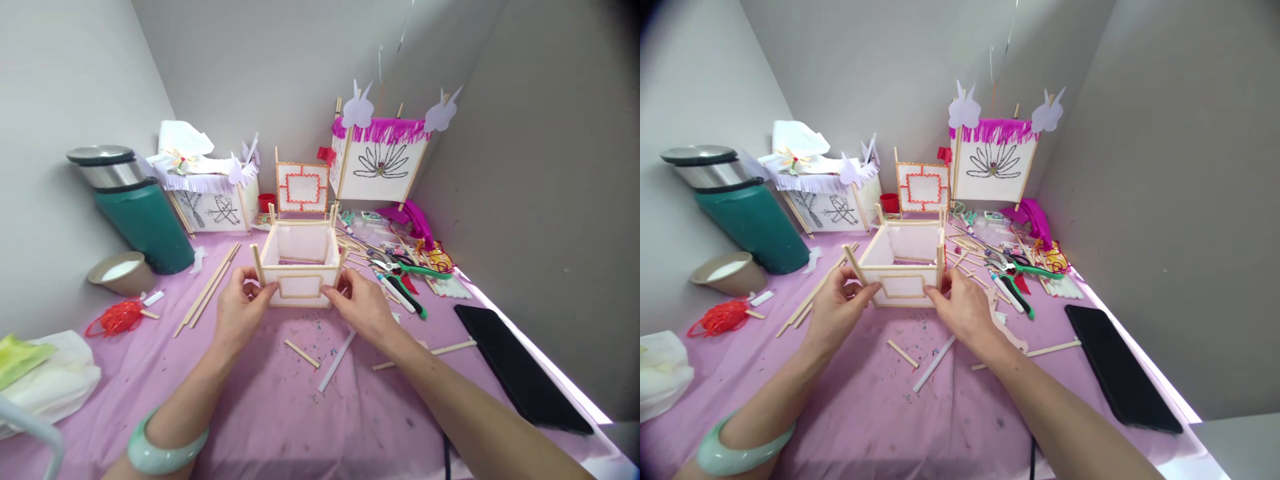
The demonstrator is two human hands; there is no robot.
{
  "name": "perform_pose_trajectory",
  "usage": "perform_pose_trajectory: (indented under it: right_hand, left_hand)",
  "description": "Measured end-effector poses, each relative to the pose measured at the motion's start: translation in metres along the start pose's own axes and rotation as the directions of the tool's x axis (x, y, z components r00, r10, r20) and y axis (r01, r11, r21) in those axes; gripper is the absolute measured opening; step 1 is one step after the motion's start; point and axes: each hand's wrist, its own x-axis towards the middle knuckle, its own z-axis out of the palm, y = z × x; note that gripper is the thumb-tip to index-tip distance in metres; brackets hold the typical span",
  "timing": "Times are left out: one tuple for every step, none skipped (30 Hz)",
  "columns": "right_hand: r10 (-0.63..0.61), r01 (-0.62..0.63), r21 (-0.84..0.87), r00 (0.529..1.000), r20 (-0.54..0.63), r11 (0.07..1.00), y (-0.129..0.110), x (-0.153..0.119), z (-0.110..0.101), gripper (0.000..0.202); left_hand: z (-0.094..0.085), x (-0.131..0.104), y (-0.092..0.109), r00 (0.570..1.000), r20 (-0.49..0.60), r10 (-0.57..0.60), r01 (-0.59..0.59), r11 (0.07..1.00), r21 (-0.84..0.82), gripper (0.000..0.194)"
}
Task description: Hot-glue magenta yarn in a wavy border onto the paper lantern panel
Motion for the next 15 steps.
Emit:
perform_pose_trajectory:
  right_hand:
    - [0.002, -0.002, -0.001, 1.0, 0.0, 1.0, 0.0, 0.0, 0.0001, 0.022]
    - [0.004, -0.004, 0.0, 1.0, 0.001, 1.0, 0.0, 0.0001, 0.0002, 0.022]
    - [0.005, -0.005, 0.0, 1.0, 0.003, 1.0, -0.0001, 0.0002, 0.0003, 0.022]
    - [0.007, -0.007, 0.001, 1.0, 0.004, 1.0, -0.0001, 0.0003, 0.0004, 0.022]
    - [0.008, -0.008, 0.001, 1.0, 0.004, 1.0, -0.0001, 0.0004, 0.0005, 0.022]
    - [0.008, -0.008, 0.001, 1.0, 0.005, 1.0, -0.0002, 0.0006, 0.0005, 0.022]
    - [0.009, -0.009, 0.001, 1.0, 0.005, 1.0, -0.0003, 0.0007, 0.0006, 0.022]
    - [0.009, -0.009, 0.001, 1.0, 0.005, 1.0, -0.0005, 0.0009, 0.0007, 0.022]
    - [0.009, -0.009, 0.001, 1.0, 0.005, 1.0, -0.0006, 0.001, 0.0008, 0.022]
    - [0.009, -0.009, 0.003, 1.0, 0.005, 1.0, -0.0006, 0.0011, 0.0009, 0.022]
    - [0.008, -0.008, 0.004, 1.0, 0.006, 1.0, -0.0005, 0.0011, 0.0011, 0.022]
    - [0.006, -0.006, 0.005, 1.0, 0.007, 1.0, -0.0003, 0.0011, 0.0012, 0.022]
    - [0.005, -0.005, 0.008, 1.0, 0.009, 1.0, 0.0001, 0.0009, 0.0015, 0.022]
    - [0.002, -0.003, 0.011, 1.0, 0.013, 1.0, 0.0006, 0.0006, 0.0017, 0.022]
    - [0.0, 0.0, 0.016, 1.0, 0.018, 1.0, 0.0013, 0.0002, 0.0018, 0.022]
  left_hand:
    - [0.0001, 0.0001, -0.0003, 1.0, -0.002, -0.002, 0.002, 1.0, 0.006, 0.03]
    - [0.0002, 0.0002, -0.0006, 1.0, -0.002, -0.002, 0.002, 1.0, 0.012, 0.029]
    - [0.0003, 0.0002, -0.0009, 1.0, -0.003, 0.0, 0.0, 1.0, 0.016, 0.029]
    - [0.0003, 0.0002, -0.0011, 1.0, -0.005, 0.004, -0.003, 1.0, 0.018, 0.029]
    - [0.0004, 0.0002, -0.0013, 1.0, -0.007, 0.006, -0.006, 1.0, 0.019, 0.029]
    - [0.0006, 0.0003, -0.0014, 1.0, -0.011, 0.008, -0.008, 1.0, 0.019, 0.029]
    - [0.0008, 0.0004, -0.0015, 1.0, -0.014, 0.009, -0.008, 1.0, 0.021, 0.029]
    - [0.001, 0.0006, -0.0014, 1.0, -0.016, 0.007, -0.007, 1.0, 0.022, 0.029]
    - [0.0012, 0.0008, -0.0012, 1.0, -0.017, 0.004, -0.004, 1.0, 0.022, 0.029]
    - [0.0014, 0.001, -0.0008, 1.0, -0.017, 0.002, -0.001, 1.0, 0.023, 0.029]
    - [0.0014, 0.001, -0.0003, 1.0, -0.017, 0.001, -0.001, 1.0, 0.023, 0.029]
    - [0.0013, 0.001, 0.0004, 1.0, -0.017, 0.003, -0.002, 1.0, 0.023, 0.029]
    - [0.001, 0.0008, 0.0012, 1.0, -0.018, 0.005, -0.005, 1.0, 0.024, 0.029]
    - [0.0006, 0.0004, 0.002, 1.0, -0.019, 0.008, -0.008, 1.0, 0.027, 0.029]
    - [0.0001, -0.0001, 0.0028, 1.0, -0.019, 0.01, -0.009, 0.999, 0.033, 0.029]
